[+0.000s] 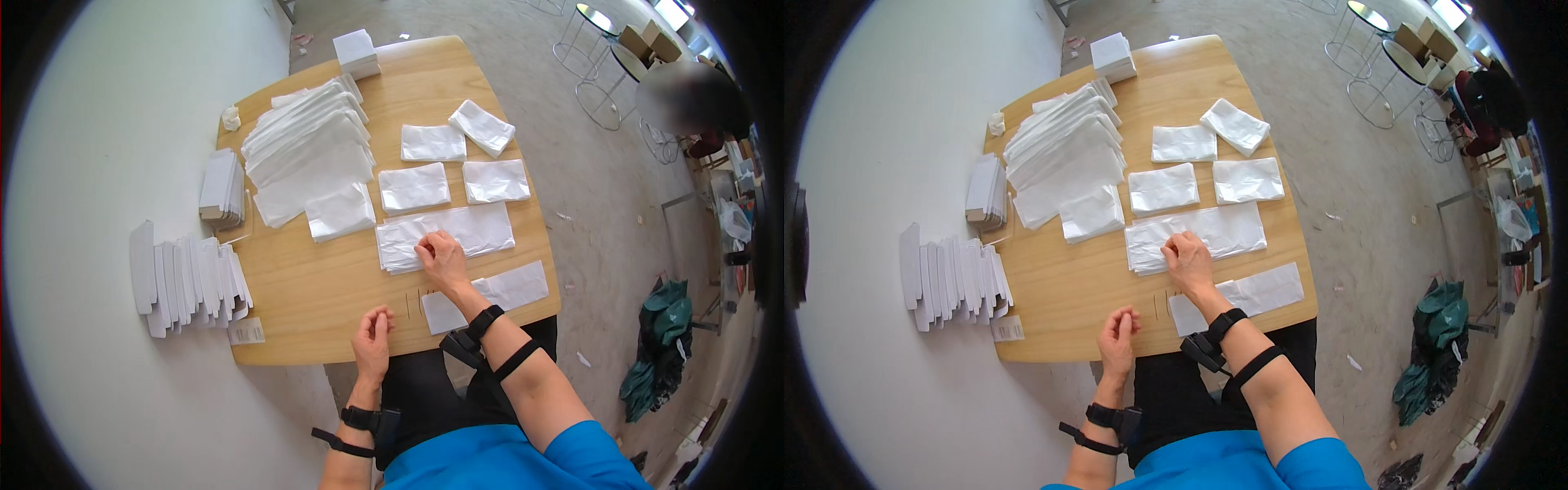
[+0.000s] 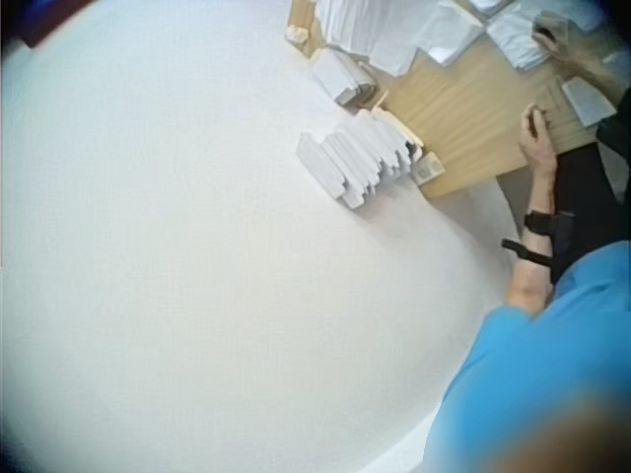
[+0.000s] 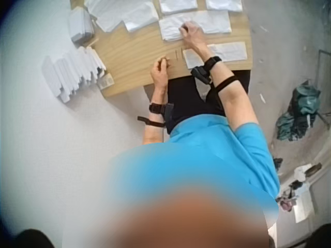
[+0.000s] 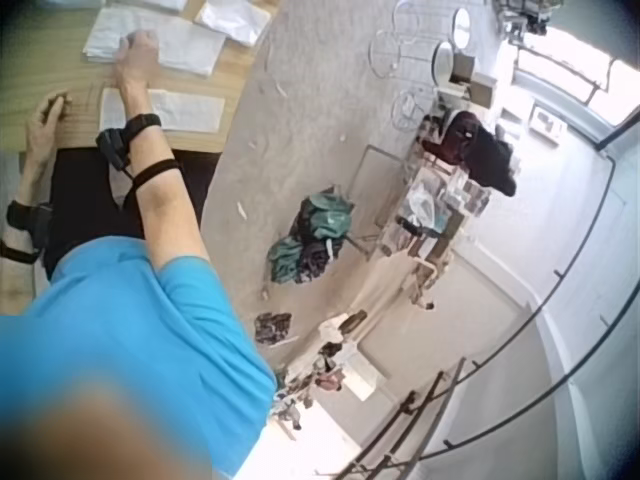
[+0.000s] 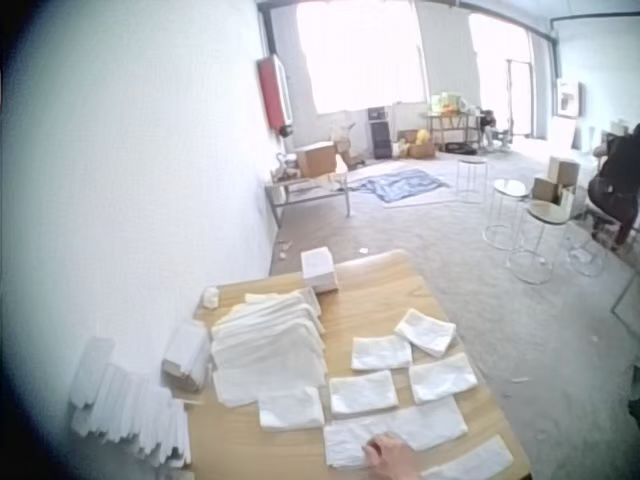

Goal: Folding white rectangular sheets and stacking them on a table.

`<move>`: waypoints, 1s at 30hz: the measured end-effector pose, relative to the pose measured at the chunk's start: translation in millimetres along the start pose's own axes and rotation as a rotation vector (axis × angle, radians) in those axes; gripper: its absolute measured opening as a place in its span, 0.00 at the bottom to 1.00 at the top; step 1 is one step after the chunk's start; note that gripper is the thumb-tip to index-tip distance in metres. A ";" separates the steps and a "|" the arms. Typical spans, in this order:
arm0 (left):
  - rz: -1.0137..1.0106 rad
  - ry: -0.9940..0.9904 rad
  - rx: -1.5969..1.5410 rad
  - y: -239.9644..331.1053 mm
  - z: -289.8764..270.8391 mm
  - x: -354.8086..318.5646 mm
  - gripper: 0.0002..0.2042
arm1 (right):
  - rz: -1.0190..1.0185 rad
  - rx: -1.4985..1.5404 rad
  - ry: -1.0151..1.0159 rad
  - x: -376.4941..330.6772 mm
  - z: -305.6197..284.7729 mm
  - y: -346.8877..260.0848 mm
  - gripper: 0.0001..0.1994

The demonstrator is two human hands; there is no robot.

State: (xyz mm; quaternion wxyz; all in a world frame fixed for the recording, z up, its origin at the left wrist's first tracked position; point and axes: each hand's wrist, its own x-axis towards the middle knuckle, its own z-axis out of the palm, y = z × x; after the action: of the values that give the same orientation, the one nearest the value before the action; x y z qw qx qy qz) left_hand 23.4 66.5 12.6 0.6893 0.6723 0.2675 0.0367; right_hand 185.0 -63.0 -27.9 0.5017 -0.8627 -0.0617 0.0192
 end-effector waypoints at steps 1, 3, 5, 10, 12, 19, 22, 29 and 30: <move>0.027 0.039 0.002 8.4 5.9 13.1 0.12 | -0.003 -0.002 0.002 1.1 -1.8 0.6 0.06; 0.076 0.070 0.028 22.7 15.1 43.3 0.12 | 0.014 0.020 -0.004 0.3 0.1 -0.4 0.07; 0.077 0.096 0.040 34.3 19.6 75.9 0.12 | 0.005 -0.048 0.005 -0.4 0.4 -8.8 0.07; 0.108 0.189 -0.067 40.3 21.7 108.8 0.12 | 0.013 -0.198 0.053 3.1 9.8 -8.3 0.08; 0.097 0.169 -0.019 37.0 22.7 114.6 0.12 | 0.043 -0.150 0.020 4.3 7.0 -2.3 0.07; 0.178 0.163 0.681 24.8 54.5 138.5 0.20 | 0.003 -0.120 0.049 3.2 -1.1 -4.6 0.07; 0.329 0.262 0.762 35.9 55.5 134.2 0.17 | 0.145 0.028 -0.109 -4.9 -10.3 -24.6 0.12; 0.124 -0.348 -0.188 150.5 55.1 23.9 0.11 | 0.560 1.918 -0.194 -53.5 -41.5 -42.9 0.31; 0.125 -0.352 -0.189 150.1 44.5 15.2 0.11 | 0.556 1.917 -0.190 -54.2 -49.8 -39.1 0.31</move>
State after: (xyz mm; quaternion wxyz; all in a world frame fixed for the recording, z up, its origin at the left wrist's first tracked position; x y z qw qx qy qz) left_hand 101.4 46.4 147.8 0.7817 0.6160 0.0961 -0.0138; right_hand 132.6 -93.6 29.1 0.9557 -0.0726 0.1439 0.2463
